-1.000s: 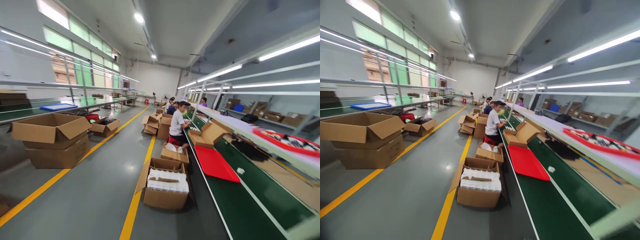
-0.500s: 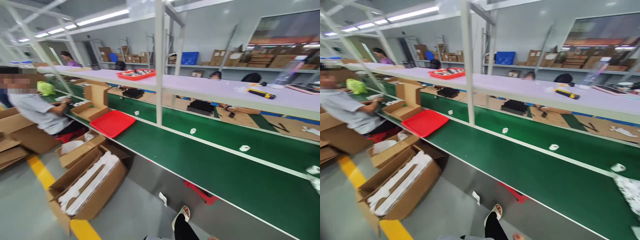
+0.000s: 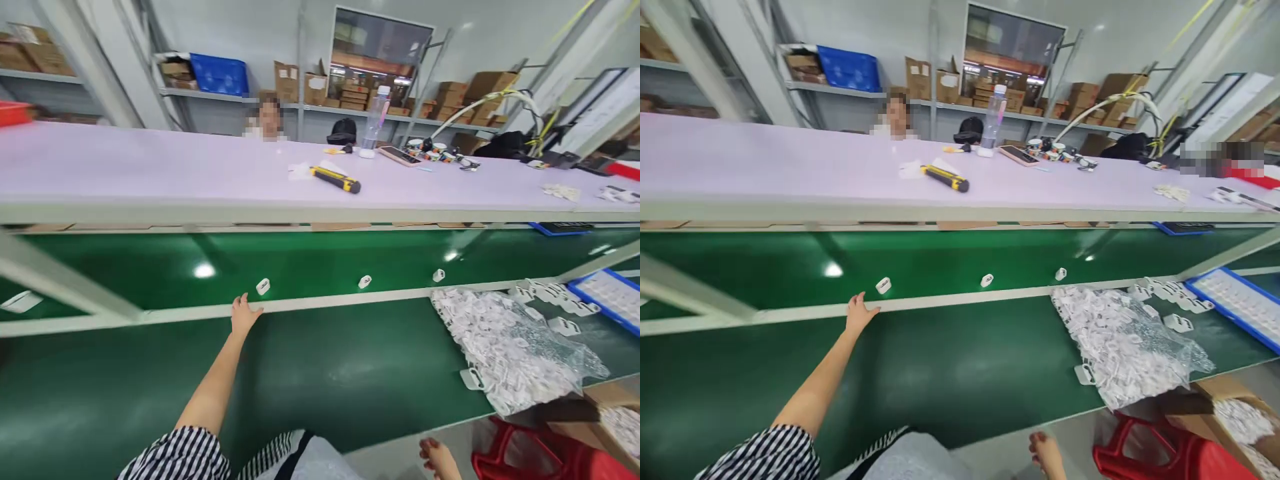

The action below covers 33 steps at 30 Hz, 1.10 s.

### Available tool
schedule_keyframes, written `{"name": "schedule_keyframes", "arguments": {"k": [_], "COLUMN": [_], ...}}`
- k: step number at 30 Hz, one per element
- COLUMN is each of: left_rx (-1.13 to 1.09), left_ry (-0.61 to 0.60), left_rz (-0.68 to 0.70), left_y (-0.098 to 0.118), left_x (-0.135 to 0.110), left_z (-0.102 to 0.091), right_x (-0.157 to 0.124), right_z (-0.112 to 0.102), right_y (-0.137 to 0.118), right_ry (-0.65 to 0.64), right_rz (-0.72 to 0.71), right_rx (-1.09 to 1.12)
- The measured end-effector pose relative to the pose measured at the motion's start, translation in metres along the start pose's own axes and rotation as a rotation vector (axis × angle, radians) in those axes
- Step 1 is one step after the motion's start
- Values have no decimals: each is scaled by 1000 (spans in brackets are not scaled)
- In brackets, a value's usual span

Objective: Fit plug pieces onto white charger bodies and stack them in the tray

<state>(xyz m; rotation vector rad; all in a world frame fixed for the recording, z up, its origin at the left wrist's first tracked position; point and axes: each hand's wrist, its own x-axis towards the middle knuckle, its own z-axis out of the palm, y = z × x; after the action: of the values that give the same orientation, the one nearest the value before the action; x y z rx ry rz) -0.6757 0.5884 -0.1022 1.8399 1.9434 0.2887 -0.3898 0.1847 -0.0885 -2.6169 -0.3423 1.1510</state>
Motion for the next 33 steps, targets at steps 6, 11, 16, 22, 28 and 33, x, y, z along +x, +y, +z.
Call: {"name": "schedule_keyframes", "arguments": {"k": [6,11,16,22,28,33], "left_rx": [295,422,356,380,392,157], "left_ry": [-378,-487,-474,-412,-395,-409], "left_rz": [174,277,548,721,660,638], "left_y": [86,181,342,469,539,600], "left_x": [103,106,39,-38,-76,-154], "left_z": [73,142,228,311,339,321], "right_x": [86,148,285,433,431,342], "right_z": [-47,-146,-302,-379,-413,-467], "right_y": [-123,-151,-160,-172,-137,-58], "right_ry": [-11,-79,276,250,129,148], "right_rz": [-251,-425,-374,-248,-451,-653], "right_rx": [276,166,-277,-363,-242,59]}}
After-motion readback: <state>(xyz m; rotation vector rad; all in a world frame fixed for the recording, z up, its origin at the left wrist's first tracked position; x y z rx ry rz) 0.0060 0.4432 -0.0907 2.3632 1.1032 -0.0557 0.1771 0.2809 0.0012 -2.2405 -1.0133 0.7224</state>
